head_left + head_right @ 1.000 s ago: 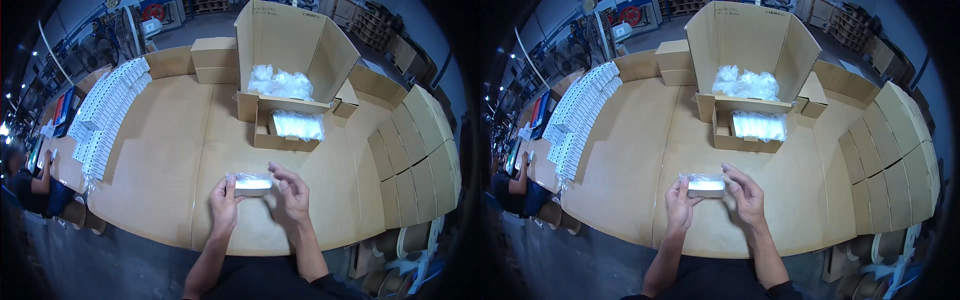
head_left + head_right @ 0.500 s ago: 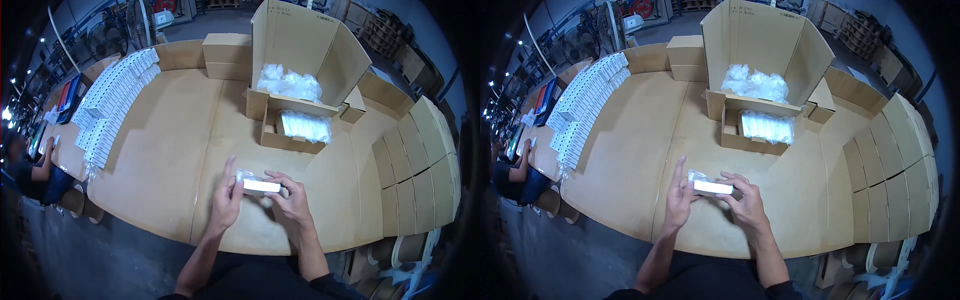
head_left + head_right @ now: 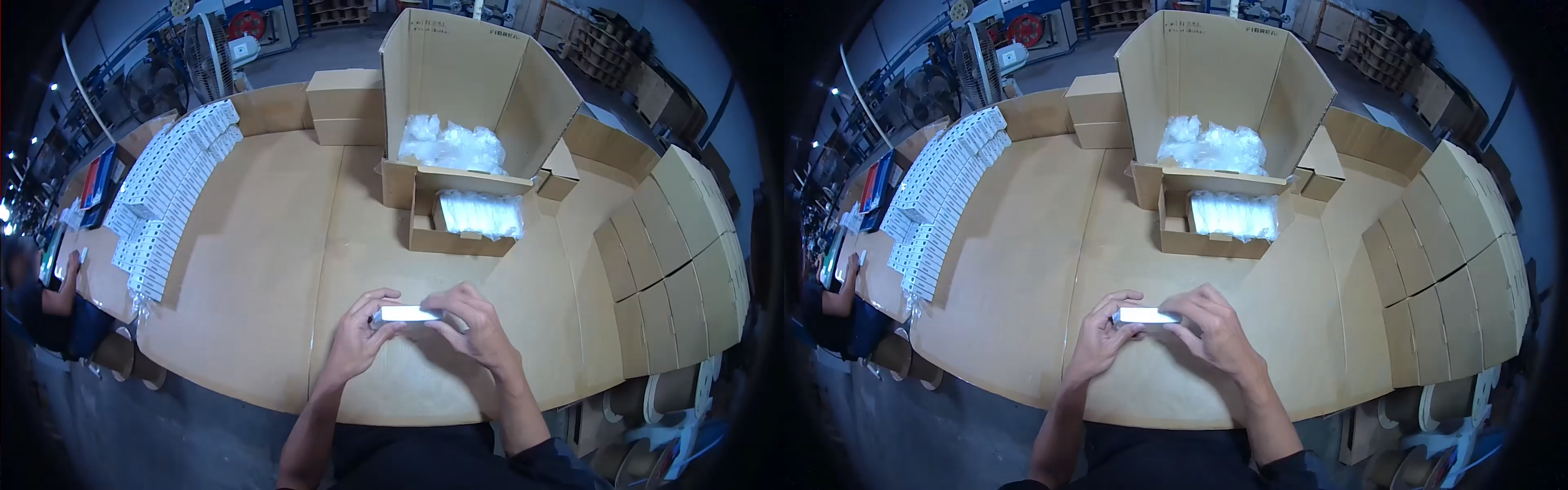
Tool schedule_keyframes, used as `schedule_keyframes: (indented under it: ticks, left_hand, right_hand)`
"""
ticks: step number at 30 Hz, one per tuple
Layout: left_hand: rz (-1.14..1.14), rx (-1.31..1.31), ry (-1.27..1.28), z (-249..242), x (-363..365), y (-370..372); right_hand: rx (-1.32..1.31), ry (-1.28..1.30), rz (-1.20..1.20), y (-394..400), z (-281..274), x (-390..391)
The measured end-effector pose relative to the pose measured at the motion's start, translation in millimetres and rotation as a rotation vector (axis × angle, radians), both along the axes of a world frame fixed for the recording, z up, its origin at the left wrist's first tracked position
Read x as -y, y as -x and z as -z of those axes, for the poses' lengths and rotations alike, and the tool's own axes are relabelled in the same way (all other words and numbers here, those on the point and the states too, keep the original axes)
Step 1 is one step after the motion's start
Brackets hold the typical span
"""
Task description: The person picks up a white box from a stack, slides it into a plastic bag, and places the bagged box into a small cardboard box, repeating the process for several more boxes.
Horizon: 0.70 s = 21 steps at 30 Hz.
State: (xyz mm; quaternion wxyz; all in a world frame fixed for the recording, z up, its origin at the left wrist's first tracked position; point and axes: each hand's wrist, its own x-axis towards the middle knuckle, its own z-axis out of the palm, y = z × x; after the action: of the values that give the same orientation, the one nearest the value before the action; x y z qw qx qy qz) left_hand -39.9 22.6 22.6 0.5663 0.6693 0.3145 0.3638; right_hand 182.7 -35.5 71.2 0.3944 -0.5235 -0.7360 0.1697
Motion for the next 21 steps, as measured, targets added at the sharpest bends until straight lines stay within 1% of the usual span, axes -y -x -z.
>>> schedule_keyframes:
  ticks: [2,3,5,6,7,9,10,11,12,14,15,17,20,21]
  left_hand:
    - [0.094,-0.029,-0.063,7.2,-10.5,1.2]
    - [0.141,-0.041,-0.094,5.3,-14.8,-0.8]
    - [0.059,0.034,0.168,-4.9,-15.3,-9.5]
    - [0.018,0.07,0.299,-10.5,-17.4,-13.3]
    - [-0.004,0.15,0.19,-5.6,-26.0,-16.5]
    - [-0.111,-0.177,-0.212,-3.0,-44.7,-21.1]
    - [-0.168,-0.34,-0.413,-1.9,-53.2,-23.7]
    - [-0.196,-0.369,-0.58,0.1,-60.8,-28.6]
    - [-0.185,-0.532,-0.688,-0.7,-67.5,-33.9]
    - [-0.15,-0.866,-0.891,0.2,-75.0,-42.9]
    - [-0.174,-0.87,-1.008,6.1,-81.4,-48.7]
    - [-0.149,-0.908,-0.992,13.8,-88.5,-56.6]
    - [-0.161,-0.915,-1.008,21.7,-95.8,-58.3]
    - [-0.163,-0.905,-1.003,24.6,-96.1,-58.2]
  right_hand:
    - [-0.053,0.124,-0.086,-7.4,-0.2,0.4]
    - [-0.024,0.083,-0.094,-10.6,-2.3,-1.1]
    - [0.032,0.001,-0.109,-17.3,-9.1,-8.7]
    - [0.005,-0.008,-0.061,-21.4,-12.0,-11.9]
    - [-0.021,-0.018,-0.013,-26.4,-14.9,-15.0]
    - [-0.029,-0.087,0.113,-34.8,-18.0,-22.7]
    - [-0.111,-0.102,0.184,-35.5,-16.1,-27.9]
    - [-0.193,-0.12,0.254,-34.9,-13.2,-35.2]
    - [-0.276,-0.139,0.324,-34.2,-10.1,-43.8]
    - [-0.187,-0.273,0.392,-30.7,-2.0,-61.8]
    - [-0.146,-0.319,0.429,-28.2,2.8,-71.0]
    - [-0.094,-0.382,0.462,-20.8,6.0,-82.4]
    - [0.064,-0.398,0.53,-15.4,15.0,-94.8]
    - [0.032,-0.355,0.529,-11.0,13.3,-96.9]
